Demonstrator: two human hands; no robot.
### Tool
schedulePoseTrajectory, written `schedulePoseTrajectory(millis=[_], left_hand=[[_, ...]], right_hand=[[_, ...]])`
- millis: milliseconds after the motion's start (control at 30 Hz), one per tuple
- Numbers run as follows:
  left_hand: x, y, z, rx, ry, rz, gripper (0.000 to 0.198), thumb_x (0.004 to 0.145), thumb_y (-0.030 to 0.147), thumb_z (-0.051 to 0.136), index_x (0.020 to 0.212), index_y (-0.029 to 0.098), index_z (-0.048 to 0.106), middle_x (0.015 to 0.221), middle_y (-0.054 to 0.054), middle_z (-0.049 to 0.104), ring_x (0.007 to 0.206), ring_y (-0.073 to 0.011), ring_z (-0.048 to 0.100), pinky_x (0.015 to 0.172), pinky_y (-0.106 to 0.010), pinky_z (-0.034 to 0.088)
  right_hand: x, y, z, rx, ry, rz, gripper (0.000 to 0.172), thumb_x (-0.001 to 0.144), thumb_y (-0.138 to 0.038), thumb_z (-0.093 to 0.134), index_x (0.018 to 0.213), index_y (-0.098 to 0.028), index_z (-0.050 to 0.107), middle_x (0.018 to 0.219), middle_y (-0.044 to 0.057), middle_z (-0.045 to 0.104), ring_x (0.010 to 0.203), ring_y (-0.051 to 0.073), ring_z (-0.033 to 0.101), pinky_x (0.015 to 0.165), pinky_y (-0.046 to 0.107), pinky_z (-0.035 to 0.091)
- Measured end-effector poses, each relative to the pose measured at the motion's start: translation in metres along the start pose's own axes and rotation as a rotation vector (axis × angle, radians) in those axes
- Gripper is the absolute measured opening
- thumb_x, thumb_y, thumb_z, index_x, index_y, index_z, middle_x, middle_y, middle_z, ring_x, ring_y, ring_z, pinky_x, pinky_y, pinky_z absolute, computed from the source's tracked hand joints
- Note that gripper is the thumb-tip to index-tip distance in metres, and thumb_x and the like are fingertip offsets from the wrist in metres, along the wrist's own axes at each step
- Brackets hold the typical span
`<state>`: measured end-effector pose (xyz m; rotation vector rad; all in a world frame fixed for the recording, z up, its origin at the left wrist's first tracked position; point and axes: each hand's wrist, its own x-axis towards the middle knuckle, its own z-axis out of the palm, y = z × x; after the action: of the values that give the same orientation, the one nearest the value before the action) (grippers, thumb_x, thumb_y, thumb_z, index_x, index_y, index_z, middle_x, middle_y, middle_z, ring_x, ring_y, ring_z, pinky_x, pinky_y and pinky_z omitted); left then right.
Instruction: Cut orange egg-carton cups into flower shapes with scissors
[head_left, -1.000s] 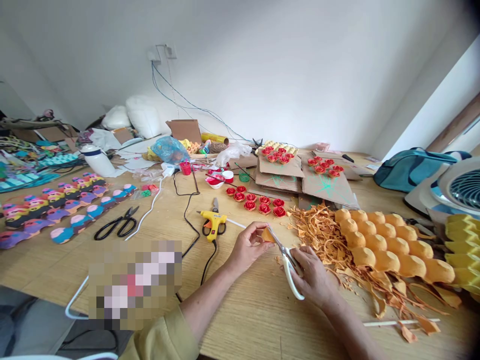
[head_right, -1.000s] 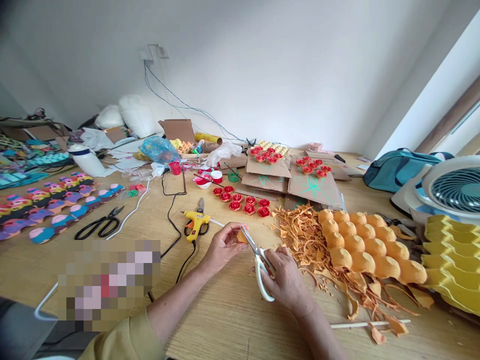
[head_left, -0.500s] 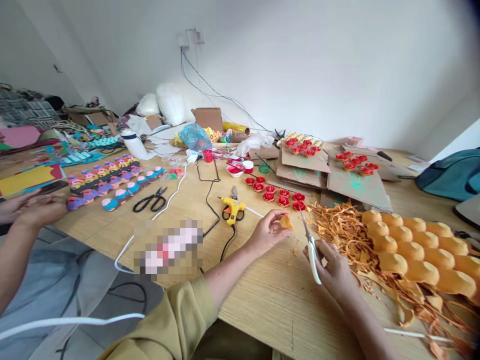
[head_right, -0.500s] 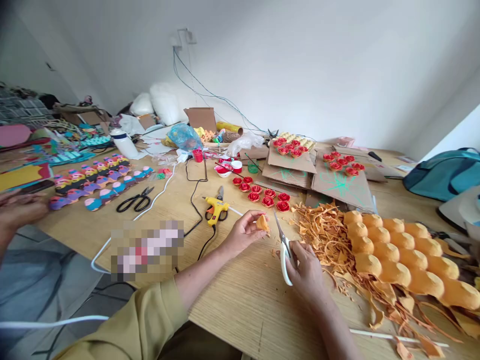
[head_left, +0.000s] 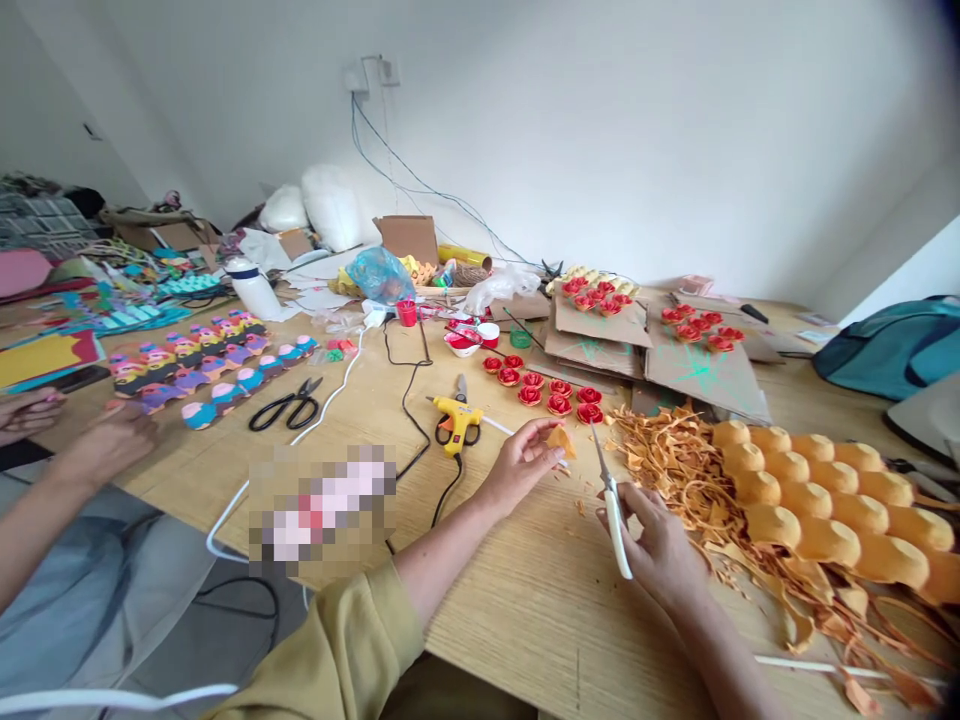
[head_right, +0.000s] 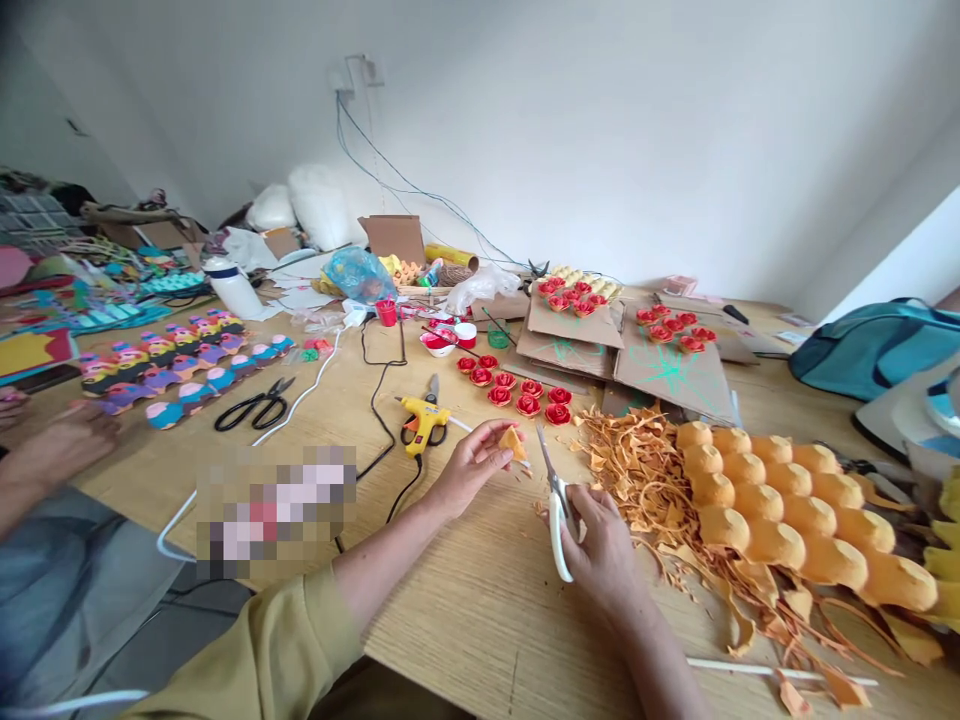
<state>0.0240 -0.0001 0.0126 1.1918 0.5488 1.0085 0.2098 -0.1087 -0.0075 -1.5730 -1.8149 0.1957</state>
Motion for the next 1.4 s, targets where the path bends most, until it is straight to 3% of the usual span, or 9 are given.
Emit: schedulePoseTrajectory(millis=[267,533,767,1000,1233,1400], left_hand=[[0.002,-0.002,0.0,-0.01,0.024,0.031,0.053,0.069,0.029,0.082,0.116,0.018,0.06,0.119,-0.008,0.061,0.091,-0.0156,0.066,0.082,-0.027,0.054],[-0.001,-0.003,0.0,-0.045,-0.05,0.009,0.048,0.071,0.026,0.081,0.114,0.019,0.062,0.116,-0.008,0.064,0.099,-0.018,0.064,0.084,-0.028,0.053],[-0.002,-0.004,0.001,-0.026,-0.095,0.009,0.048,0.071,0.029,0.082,0.113,0.019,0.061,0.108,-0.007,0.068,0.096,-0.0178,0.066,0.088,-0.031,0.051],[-0.003,-0.008,0.001,0.009,-0.144,0.049,0.046,0.071,0.026,0.083,0.112,0.019,0.063,0.112,-0.008,0.066,0.099,-0.0174,0.065,0.089,-0.029,0.051],[-0.003,-0.001,-0.002,-0.29,-0.23,-0.153,0.049,0.079,0.032,0.075,0.125,0.024,0.06,0.113,-0.007,0.066,0.097,-0.0212,0.068,0.078,-0.028,0.052],[-0.001,0.0,-0.005,-0.51,-0.224,-0.272,0.045,0.079,0.036,0.072,0.121,0.02,0.064,0.105,-0.009,0.069,0.078,-0.0151,0.066,0.062,-0.022,0.044]], right_hand=[[0.0,-0.003,0.002,-0.013,-0.058,-0.028,0.021,0.095,-0.035,0.05,0.078,-0.023,0.05,0.071,0.001,0.058,0.069,0.018,0.052,0.068,0.032,0.042],[0.0,-0.002,0.007,-0.06,-0.1,-0.07,0.013,0.092,-0.027,0.052,0.081,-0.022,0.048,0.08,0.001,0.061,0.074,0.019,0.055,0.077,0.034,0.04],[0.001,-0.006,0.005,-0.088,-0.071,-0.094,0.018,0.095,-0.031,0.048,0.08,-0.023,0.045,0.076,0.0,0.055,0.071,0.018,0.05,0.074,0.034,0.04],[0.001,-0.009,0.003,-0.09,-0.056,-0.087,0.019,0.095,-0.032,0.048,0.079,-0.023,0.043,0.076,0.0,0.054,0.072,0.017,0.05,0.074,0.033,0.04],[0.001,-0.01,0.006,0.065,0.03,0.041,0.025,0.093,-0.036,0.051,0.073,-0.022,0.051,0.067,-0.001,0.056,0.065,0.016,0.049,0.064,0.029,0.041],[0.002,-0.011,0.002,0.189,0.05,0.081,0.027,0.092,-0.039,0.051,0.073,-0.021,0.058,0.064,0.0,0.057,0.061,0.015,0.051,0.059,0.027,0.042]])
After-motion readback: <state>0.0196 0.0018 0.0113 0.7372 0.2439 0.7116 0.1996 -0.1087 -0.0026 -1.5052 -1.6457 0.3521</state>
